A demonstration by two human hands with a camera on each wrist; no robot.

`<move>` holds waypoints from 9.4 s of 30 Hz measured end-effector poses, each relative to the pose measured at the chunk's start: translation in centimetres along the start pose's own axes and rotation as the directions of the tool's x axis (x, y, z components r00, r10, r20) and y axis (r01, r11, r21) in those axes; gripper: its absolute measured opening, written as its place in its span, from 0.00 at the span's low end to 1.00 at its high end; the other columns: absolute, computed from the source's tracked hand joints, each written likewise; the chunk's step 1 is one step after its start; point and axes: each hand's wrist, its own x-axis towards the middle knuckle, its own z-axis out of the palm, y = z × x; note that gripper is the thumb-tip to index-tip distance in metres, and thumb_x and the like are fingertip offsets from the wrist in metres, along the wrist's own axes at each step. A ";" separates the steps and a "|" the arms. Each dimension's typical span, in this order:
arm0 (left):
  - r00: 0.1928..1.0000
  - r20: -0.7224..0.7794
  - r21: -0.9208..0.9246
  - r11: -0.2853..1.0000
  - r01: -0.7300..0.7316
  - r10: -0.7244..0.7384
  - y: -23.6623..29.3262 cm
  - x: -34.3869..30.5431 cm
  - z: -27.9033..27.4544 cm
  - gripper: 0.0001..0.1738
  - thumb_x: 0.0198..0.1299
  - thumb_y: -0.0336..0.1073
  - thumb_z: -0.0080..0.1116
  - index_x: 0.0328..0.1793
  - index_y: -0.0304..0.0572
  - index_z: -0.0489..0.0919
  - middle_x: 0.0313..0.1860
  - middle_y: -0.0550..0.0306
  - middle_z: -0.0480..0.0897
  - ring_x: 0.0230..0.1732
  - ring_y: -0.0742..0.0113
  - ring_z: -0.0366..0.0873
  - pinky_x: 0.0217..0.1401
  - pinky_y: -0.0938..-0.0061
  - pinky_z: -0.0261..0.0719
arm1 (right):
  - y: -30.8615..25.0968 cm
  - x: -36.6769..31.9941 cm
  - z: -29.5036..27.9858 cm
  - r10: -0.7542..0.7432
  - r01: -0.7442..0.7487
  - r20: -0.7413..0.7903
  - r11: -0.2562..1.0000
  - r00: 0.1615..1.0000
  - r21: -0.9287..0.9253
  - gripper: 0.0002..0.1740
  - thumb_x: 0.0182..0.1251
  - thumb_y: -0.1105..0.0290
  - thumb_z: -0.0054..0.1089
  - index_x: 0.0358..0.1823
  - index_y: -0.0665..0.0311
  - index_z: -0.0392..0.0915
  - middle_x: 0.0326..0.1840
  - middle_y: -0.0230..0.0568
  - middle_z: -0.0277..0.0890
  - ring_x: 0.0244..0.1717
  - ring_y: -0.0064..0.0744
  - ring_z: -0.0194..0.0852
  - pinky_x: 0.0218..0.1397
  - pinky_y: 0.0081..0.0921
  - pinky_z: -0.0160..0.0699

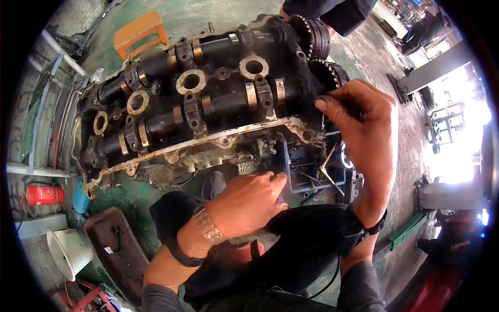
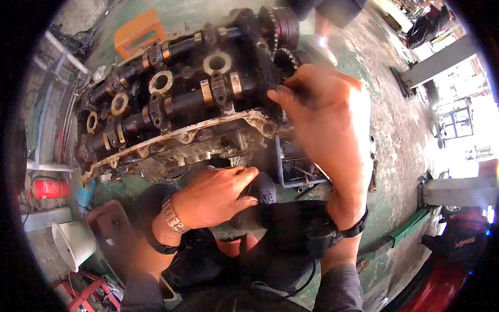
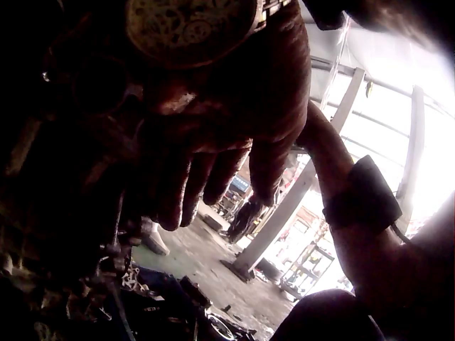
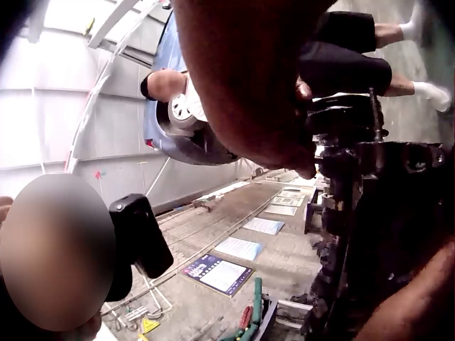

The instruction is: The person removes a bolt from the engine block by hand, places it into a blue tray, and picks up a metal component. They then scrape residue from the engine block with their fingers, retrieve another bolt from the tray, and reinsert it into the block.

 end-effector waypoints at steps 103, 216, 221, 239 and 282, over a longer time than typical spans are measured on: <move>0.855 -0.509 -0.525 0.824 -0.213 -0.103 1.5 3.8 0.1 0.48 0.61 0.26 0.64 0.83 0.39 0.49 0.31 0.56 0.83 0.30 0.78 0.78 0.38 0.81 0.77 | 0.4 -0.4 0.4 0.005 -0.004 -0.024 0.999 1.000 0.037 0.10 0.56 0.76 0.74 0.34 0.74 0.81 0.25 0.30 0.74 0.28 0.12 0.65 0.30 0.17 0.66; 0.761 -0.633 -0.552 0.772 -0.315 -0.142 1.6 5.0 1.0 0.51 0.60 0.31 0.67 0.83 0.37 0.47 0.30 0.49 0.83 0.24 0.68 0.81 0.28 0.76 0.78 | 1.4 -1.6 1.7 0.073 -0.060 -0.153 0.994 0.986 0.089 0.16 0.50 0.69 0.78 0.38 0.68 0.83 0.26 0.47 0.79 0.26 0.39 0.80 0.32 0.29 0.78; 0.741 -0.656 -0.539 0.777 -0.327 -0.142 1.8 4.7 0.8 0.46 0.59 0.29 0.66 0.78 0.27 0.52 0.29 0.45 0.84 0.26 0.58 0.85 0.29 0.71 0.79 | 0.7 -1.5 1.0 0.075 -0.070 -0.108 0.996 0.991 0.053 0.15 0.51 0.71 0.76 0.38 0.69 0.83 0.29 0.47 0.81 0.27 0.37 0.80 0.34 0.28 0.79; 0.806 -0.567 -0.569 0.789 -0.232 -0.171 1.9 4.5 0.1 0.49 0.59 0.30 0.68 0.81 0.33 0.51 0.33 0.54 0.85 0.32 0.74 0.82 0.38 0.77 0.81 | 0.2 -1.1 1.2 0.097 -0.098 -0.122 0.995 0.988 -0.006 0.14 0.51 0.72 0.76 0.37 0.70 0.83 0.30 0.46 0.81 0.26 0.36 0.80 0.34 0.28 0.78; 0.678 -0.677 -0.477 0.872 -0.108 -0.286 3.7 5.6 2.3 0.40 0.64 0.27 0.54 0.81 0.31 0.53 0.39 0.40 0.83 0.29 0.69 0.76 0.34 0.78 0.76 | 28.2 -32.8 16.8 0.679 -0.605 0.281 0.733 0.678 -0.311 0.22 0.56 0.62 0.68 0.52 0.60 0.82 0.48 0.45 0.82 0.47 0.53 0.82 0.50 0.45 0.81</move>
